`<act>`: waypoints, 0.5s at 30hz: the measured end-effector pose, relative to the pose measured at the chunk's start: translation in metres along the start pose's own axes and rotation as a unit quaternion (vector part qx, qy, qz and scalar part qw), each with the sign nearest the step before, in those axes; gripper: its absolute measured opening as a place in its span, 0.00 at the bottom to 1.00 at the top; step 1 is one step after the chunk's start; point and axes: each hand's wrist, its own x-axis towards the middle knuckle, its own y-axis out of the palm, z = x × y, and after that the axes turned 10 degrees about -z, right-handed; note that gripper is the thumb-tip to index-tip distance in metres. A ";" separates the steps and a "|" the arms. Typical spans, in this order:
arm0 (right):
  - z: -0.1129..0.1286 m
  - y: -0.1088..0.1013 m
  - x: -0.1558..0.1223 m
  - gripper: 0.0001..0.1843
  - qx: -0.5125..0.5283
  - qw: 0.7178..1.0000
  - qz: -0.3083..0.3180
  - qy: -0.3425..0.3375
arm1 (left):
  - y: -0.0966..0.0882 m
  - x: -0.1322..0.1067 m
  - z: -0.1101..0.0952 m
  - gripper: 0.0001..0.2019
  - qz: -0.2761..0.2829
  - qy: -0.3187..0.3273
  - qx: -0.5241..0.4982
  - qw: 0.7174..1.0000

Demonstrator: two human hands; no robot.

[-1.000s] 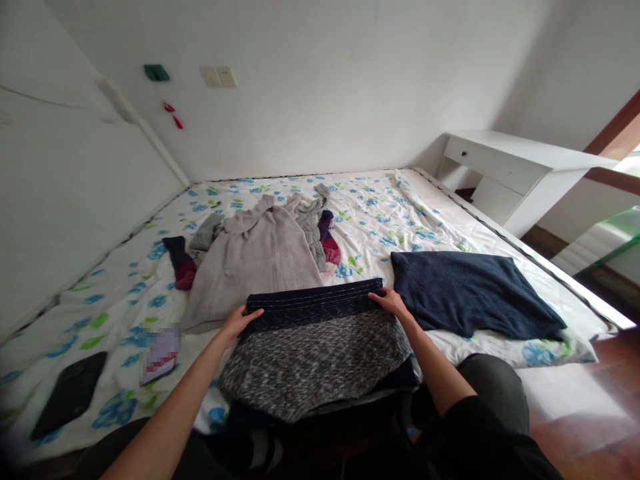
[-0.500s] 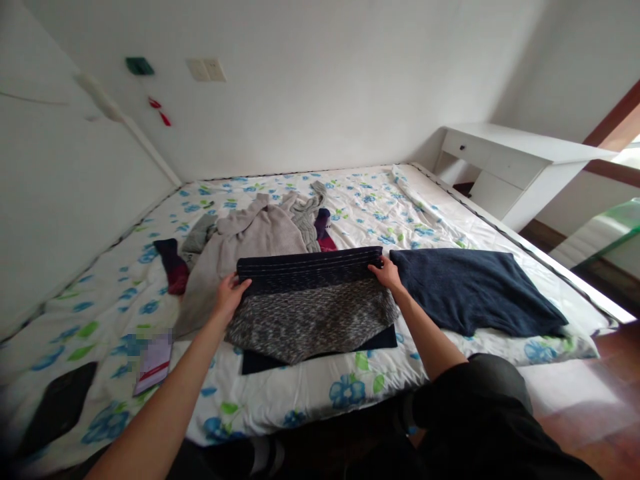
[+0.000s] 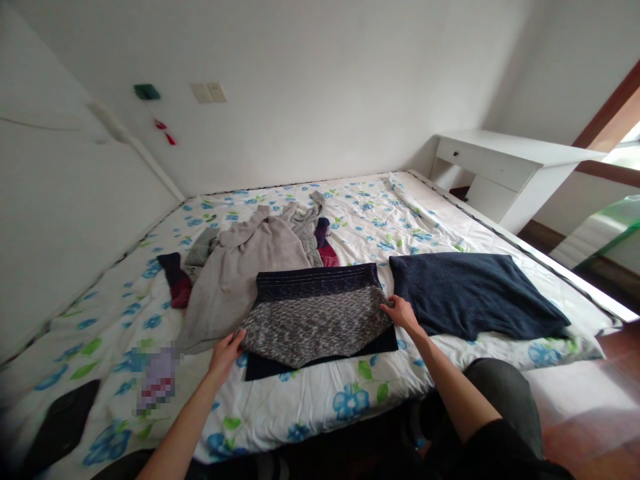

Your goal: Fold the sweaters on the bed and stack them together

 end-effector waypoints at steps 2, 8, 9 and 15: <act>0.004 -0.005 -0.001 0.18 0.005 1.000 -0.002 0.010 | 0.003 -0.004 -0.005 0.04 0.003 -0.020 -0.012 1.000; -0.006 -0.013 -0.006 0.15 0.072 0.996 0.023 0.046 | -0.003 -0.014 -0.004 0.08 -0.010 -0.032 0.002 0.999; -0.007 -0.013 -0.007 0.14 0.058 0.997 0.020 0.045 | -0.005 -0.015 -0.003 0.08 -0.014 -0.028 0.011 0.999; -0.007 -0.012 -0.020 0.18 0.041 0.997 0.037 0.059 | -0.004 -0.023 0.002 0.19 -0.019 0.004 0.048 0.999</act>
